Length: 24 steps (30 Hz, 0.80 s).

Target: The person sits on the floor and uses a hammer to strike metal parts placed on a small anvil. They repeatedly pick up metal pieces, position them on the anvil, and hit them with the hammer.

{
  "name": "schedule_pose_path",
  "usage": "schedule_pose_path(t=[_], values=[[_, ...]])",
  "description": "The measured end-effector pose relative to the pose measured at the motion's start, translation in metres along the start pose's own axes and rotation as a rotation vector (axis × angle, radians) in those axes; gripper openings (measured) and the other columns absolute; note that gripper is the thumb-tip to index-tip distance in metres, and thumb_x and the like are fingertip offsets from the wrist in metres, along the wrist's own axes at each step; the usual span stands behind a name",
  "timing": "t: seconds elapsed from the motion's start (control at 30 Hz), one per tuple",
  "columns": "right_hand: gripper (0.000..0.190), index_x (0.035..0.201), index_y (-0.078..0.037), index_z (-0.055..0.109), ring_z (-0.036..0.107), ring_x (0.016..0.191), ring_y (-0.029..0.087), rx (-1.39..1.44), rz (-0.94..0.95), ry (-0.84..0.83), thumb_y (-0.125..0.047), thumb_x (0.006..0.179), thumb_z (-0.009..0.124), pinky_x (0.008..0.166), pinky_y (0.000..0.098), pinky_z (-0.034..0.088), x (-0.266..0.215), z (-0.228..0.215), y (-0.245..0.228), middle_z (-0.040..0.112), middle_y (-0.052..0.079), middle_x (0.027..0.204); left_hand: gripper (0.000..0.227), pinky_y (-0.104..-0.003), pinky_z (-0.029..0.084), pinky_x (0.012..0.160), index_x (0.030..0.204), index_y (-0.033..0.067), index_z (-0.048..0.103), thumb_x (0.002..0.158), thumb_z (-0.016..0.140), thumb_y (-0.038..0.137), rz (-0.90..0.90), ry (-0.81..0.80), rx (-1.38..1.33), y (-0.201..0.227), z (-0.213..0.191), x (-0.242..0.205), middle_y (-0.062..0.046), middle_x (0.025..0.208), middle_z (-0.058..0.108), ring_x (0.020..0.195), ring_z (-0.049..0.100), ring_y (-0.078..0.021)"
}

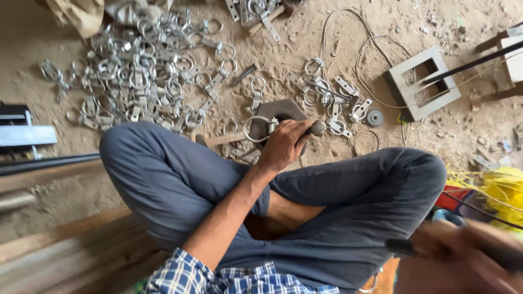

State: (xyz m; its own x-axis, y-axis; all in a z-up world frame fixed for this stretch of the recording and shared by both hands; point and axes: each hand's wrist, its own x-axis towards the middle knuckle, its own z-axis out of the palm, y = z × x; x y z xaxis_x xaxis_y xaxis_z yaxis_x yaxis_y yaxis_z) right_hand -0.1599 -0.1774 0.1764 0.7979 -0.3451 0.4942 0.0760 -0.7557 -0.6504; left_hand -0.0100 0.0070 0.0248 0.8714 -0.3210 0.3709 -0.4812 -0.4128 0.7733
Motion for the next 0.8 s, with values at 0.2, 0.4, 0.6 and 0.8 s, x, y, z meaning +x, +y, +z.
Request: schedule_pose_path(t=[0.2,0.4,0.6,0.8], values=[[0.062,0.159,-0.009,0.048,0.057,0.064,0.032,-0.129,0.130,-0.518,-0.007,0.099,0.063,0.065,0.0403,0.049,-0.005,0.048,-0.021,0.063,0.020,0.086,0.039,-0.046,0.053,0.097,0.135,0.0049,0.063,0.099,0.069,0.019,-0.022,-0.007,-0.026,-0.006,0.006,-0.002,-0.017,0.112,0.074,0.107,0.070,-0.0357],[0.060,0.156,-0.016,0.047,0.043,0.055,0.019,0.015,0.462,-0.543,-0.010,0.098,0.063,0.050,0.0342,0.044,-0.025,0.019,-0.016,0.061,0.012,0.071,0.035,-0.048,0.055,0.089,0.132,0.0039,0.063,0.099,0.067,0.015,-0.006,0.063,-0.064,-0.012,0.010,-0.003,-0.019,0.108,0.073,0.100,0.069,-0.0369],[0.066,0.162,-0.015,0.035,0.042,0.047,0.007,0.420,0.796,-0.322,-0.013,0.099,0.054,0.041,0.0263,0.038,-0.052,-0.020,0.029,0.053,0.003,0.068,0.023,-0.041,0.056,0.083,0.123,0.0054,0.067,0.105,0.064,0.018,-0.137,0.126,-0.288,-0.005,0.000,-0.004,-0.016,0.108,0.074,0.098,0.072,-0.0343],[0.066,0.169,-0.019,0.027,0.038,0.051,0.005,0.720,0.964,-0.258,-0.016,0.106,0.047,0.043,0.0227,0.037,-0.050,-0.025,0.040,0.047,0.003,0.075,0.019,-0.041,0.055,0.086,0.119,0.0058,0.067,0.107,0.061,0.018,-0.198,0.196,-0.237,0.015,-0.025,0.006,-0.013,0.111,0.073,0.099,0.071,-0.0289]])
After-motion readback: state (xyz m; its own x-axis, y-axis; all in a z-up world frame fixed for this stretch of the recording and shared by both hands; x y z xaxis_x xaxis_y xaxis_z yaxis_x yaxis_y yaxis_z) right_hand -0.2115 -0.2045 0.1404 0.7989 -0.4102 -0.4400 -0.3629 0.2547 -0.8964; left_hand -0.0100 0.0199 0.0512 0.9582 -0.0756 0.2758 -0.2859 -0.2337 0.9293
